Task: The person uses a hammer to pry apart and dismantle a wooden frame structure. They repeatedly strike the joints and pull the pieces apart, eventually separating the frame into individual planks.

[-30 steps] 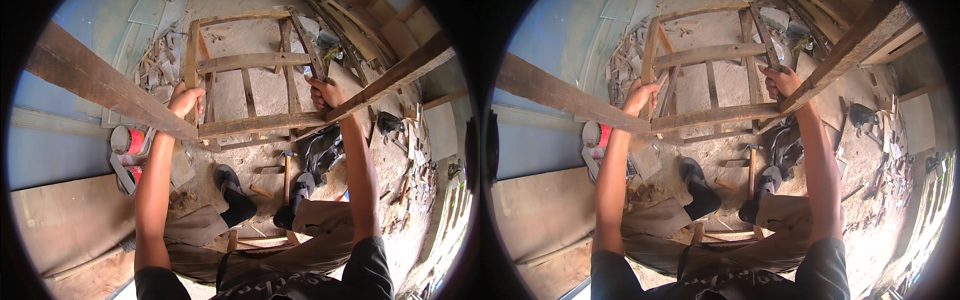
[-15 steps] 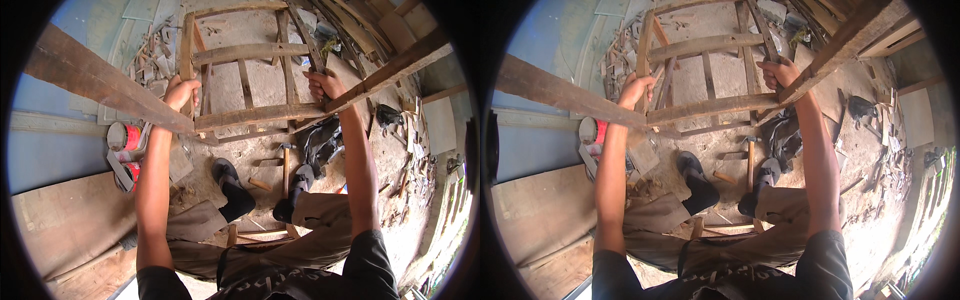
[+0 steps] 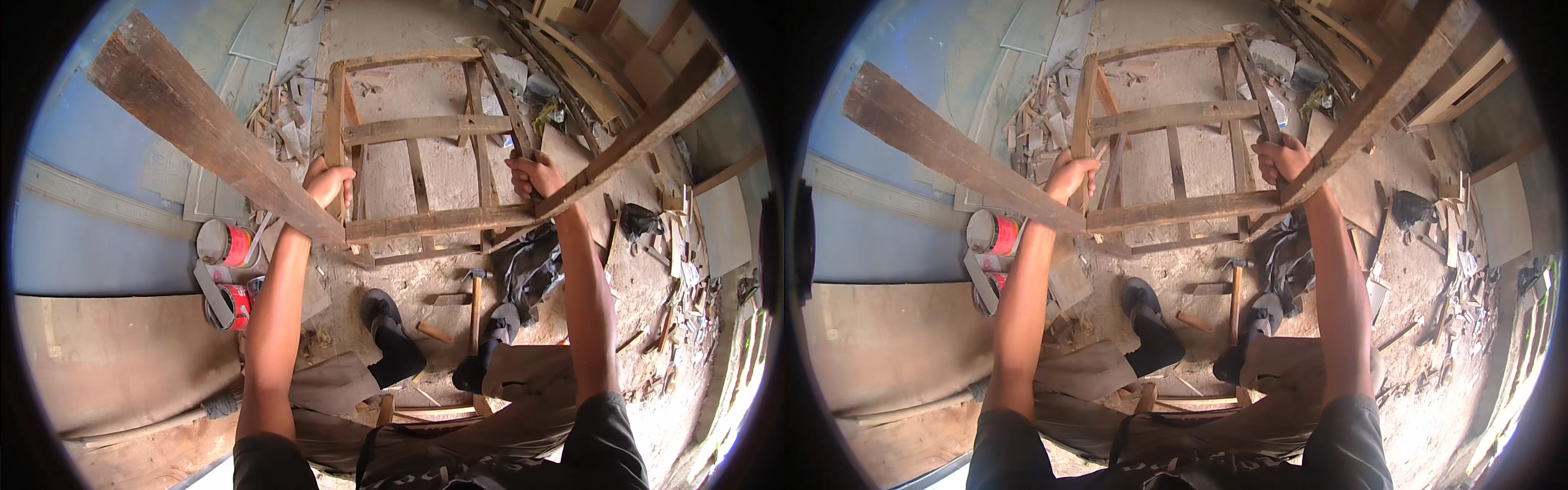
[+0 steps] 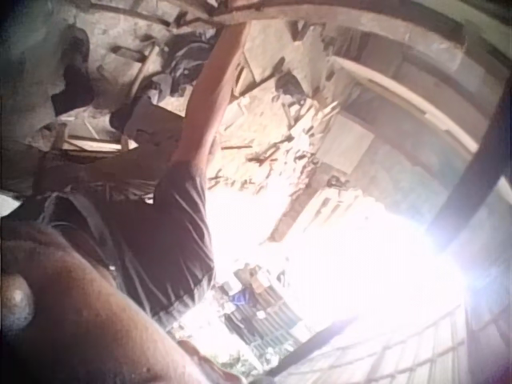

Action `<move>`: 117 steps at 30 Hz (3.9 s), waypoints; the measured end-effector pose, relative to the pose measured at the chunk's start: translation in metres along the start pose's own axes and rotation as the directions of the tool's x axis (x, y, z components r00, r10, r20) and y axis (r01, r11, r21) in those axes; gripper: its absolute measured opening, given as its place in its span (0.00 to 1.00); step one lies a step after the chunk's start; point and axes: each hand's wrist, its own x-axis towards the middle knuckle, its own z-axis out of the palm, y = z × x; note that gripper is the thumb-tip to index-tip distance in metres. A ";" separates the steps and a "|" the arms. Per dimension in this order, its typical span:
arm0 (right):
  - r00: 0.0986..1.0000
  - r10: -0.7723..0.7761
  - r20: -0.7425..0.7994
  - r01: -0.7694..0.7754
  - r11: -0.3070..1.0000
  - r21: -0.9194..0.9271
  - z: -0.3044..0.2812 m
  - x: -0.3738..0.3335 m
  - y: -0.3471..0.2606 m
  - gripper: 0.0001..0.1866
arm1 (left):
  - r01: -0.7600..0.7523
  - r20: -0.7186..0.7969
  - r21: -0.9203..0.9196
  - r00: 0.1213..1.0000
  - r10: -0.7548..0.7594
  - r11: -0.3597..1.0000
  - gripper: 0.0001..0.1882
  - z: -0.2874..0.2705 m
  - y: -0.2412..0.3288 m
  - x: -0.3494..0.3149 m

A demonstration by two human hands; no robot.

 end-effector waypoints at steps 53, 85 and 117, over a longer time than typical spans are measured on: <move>1.000 -0.012 0.013 0.013 1.000 -0.005 -0.006 0.008 0.011 0.09 | -0.011 -0.036 -0.024 0.999 0.010 1.000 0.04 0.002 0.005 -0.009; 0.999 -0.027 -0.021 0.026 0.999 -0.020 -0.003 0.004 0.008 0.11 | -0.013 -0.028 -0.014 1.000 0.013 1.000 0.05 0.004 0.005 -0.006; 0.998 -0.006 -0.070 -0.006 0.986 -0.169 0.002 0.002 -0.001 0.12 | -0.017 0.015 0.018 1.000 0.017 1.000 0.06 -0.001 0.001 0.000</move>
